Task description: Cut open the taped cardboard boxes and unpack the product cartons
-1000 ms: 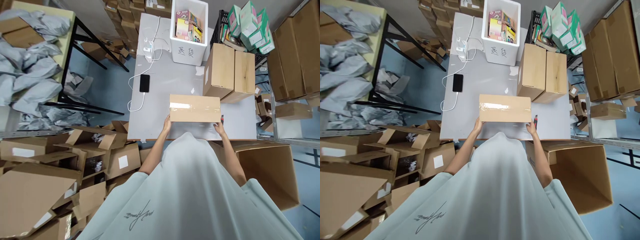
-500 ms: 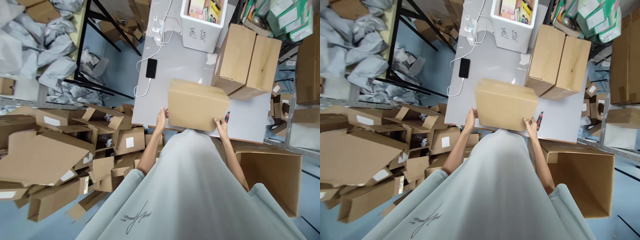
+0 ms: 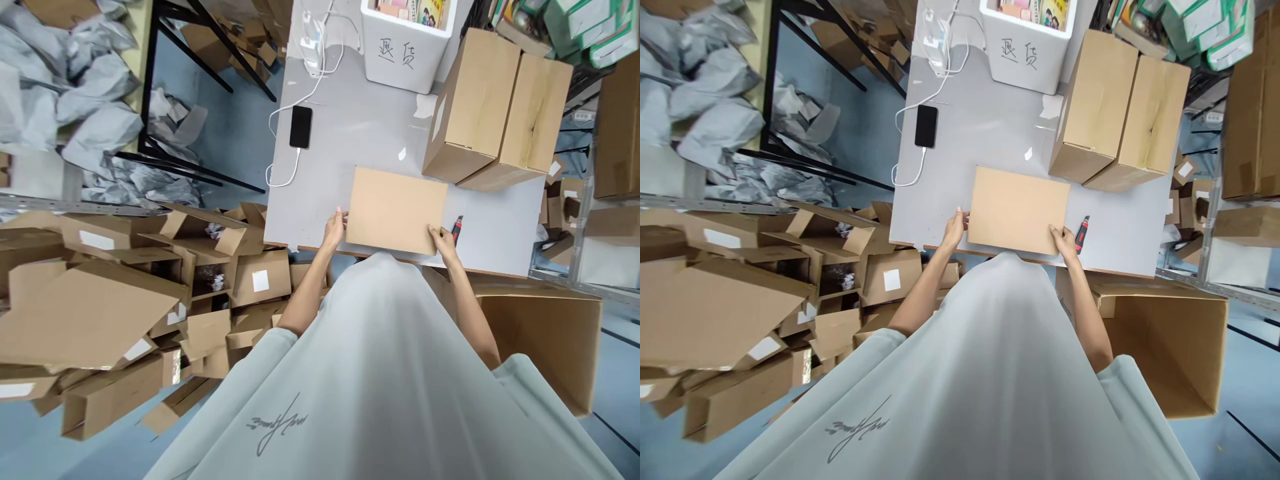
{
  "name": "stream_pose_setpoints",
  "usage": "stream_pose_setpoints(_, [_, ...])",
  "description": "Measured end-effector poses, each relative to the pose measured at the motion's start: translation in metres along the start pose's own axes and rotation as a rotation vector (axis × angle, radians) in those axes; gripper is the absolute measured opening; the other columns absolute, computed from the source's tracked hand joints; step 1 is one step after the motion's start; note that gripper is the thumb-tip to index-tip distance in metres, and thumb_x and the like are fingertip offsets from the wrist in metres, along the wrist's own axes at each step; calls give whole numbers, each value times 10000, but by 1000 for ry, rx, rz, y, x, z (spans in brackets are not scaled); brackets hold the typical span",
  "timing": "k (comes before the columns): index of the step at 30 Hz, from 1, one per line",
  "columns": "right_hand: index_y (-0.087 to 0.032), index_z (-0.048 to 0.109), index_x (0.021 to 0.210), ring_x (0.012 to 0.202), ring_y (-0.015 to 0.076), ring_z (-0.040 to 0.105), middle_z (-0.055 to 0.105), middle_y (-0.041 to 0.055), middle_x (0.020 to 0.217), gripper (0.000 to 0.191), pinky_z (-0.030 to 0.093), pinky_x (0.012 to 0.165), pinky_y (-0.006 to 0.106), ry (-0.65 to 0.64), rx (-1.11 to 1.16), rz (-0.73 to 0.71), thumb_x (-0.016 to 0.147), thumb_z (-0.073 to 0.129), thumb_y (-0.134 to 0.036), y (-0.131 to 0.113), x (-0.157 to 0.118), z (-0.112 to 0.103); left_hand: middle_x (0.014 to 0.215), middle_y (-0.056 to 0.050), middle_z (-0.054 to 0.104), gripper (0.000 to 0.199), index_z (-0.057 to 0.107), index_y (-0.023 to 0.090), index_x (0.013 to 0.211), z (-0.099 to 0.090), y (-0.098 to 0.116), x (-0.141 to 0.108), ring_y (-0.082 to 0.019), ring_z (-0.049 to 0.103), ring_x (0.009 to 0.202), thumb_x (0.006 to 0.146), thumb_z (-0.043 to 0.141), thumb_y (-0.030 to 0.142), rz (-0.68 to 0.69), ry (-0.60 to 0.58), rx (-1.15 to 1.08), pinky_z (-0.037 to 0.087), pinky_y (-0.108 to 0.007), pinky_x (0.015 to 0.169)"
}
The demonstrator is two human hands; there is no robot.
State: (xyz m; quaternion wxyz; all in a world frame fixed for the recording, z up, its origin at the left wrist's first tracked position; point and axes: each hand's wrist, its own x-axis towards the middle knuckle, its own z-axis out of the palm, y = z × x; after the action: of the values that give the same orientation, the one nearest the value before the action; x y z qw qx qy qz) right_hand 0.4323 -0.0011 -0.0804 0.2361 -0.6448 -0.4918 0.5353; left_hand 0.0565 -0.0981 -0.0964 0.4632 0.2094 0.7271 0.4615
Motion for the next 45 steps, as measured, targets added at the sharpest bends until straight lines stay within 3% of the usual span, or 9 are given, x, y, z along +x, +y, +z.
stream_pose_setpoints(7, [-202, 766, 1185, 1277, 307, 795, 862, 199, 1233, 745, 640, 1135, 520, 17, 106, 146, 1003, 486, -867, 28, -13, -9, 1597, -235, 720, 724, 749, 104, 1505, -14, -18, -17, -331, 724, 1452, 1207, 366, 642, -133, -44, -7, 532, -501, 1286])
stream_pose_setpoints(14, [-228, 796, 1293, 1305, 314, 792, 883, 164, 1207, 840, 651, 1128, 545, 18, 143, 201, 1053, 351, -899, 34, -34, 7, 1438, -177, 825, 719, 816, 176, 1441, -17, -22, -29, -353, 737, 1436, 1189, 377, 687, -149, -114, -9, 557, -546, 1277])
stream_pose_setpoints(18, [-236, 799, 1366, 1372, 322, 774, 846, 164, 1392, 912, 637, 1158, 542, 59, 186, 113, 1046, 309, -935, 14, -46, -4, 1478, -163, 801, 808, 859, 182, 1338, -29, -5, -24, -341, 735, 1396, 1168, 324, 763, -33, -70, 13, 592, -498, 1234])
stream_pose_setpoints(23, [-250, 840, 1380, 1442, 324, 738, 786, 138, 1537, 766, 605, 1234, 548, 180, 196, -153, 1036, 545, -868, -39, -57, -20, 1404, -150, 794, 868, 856, 208, 1266, -37, 37, -24, -336, 727, 1357, 1121, 334, 887, 271, -58, -9, 618, -466, 1165])
stream_pose_setpoints(29, [-257, 879, 1343, 1462, 353, 732, 811, 122, 1501, 558, 587, 1278, 578, 161, 104, -367, 963, 835, -662, -85, -52, -27, 1046, -97, 651, 743, 723, 221, 822, -36, 65, -19, -321, 660, 1216, 1032, 583, 920, 396, 103, 76, 529, -468, 1228])
stream_pose_setpoints(34, [-224, 891, 1269, 1307, 369, 803, 857, 151, 1373, 596, 629, 1209, 609, 160, 47, -317, 907, 850, -695, -70, -46, -22, 1011, -93, 642, 656, 683, 228, 780, -36, 50, -18, -329, 664, 1215, 1068, 644, 817, 294, 86, 62, 528, -473, 1233])
stream_pose_setpoints(40, [-219, 848, 1198, 1135, 303, 828, 863, 161, 1300, 654, 677, 1102, 551, 144, 121, -195, 937, 752, -811, -35, -39, -33, 1346, -157, 808, 668, 843, 181, 1237, -44, 22, -24, -341, 735, 1359, 1159, 469, 729, 176, -25, -53, 595, -481, 1197])
stream_pose_setpoints(43, [-219, 811, 1206, 1081, 267, 826, 852, 178, 1319, 630, 683, 1054, 526, 128, 122, -114, 973, 673, -788, -16, -21, -34, 1363, -150, 834, 569, 840, 170, 1261, -45, 6, -17, -342, 735, 1386, 1173, 482, 604, 69, -14, -47, 577, -518, 1249])
stream_pose_setpoints(45, [-185, 797, 1193, 1048, 250, 808, 863, 198, 1246, 569, 669, 1023, 500, 76, 8, -148, 991, 665, -700, -4, -7, -25, 1351, -147, 846, 459, 847, 162, 1223, -40, -4, -11, -356, 716, 1420, 1135, 575, 520, 12, -2, -33, 527, -540, 1311])
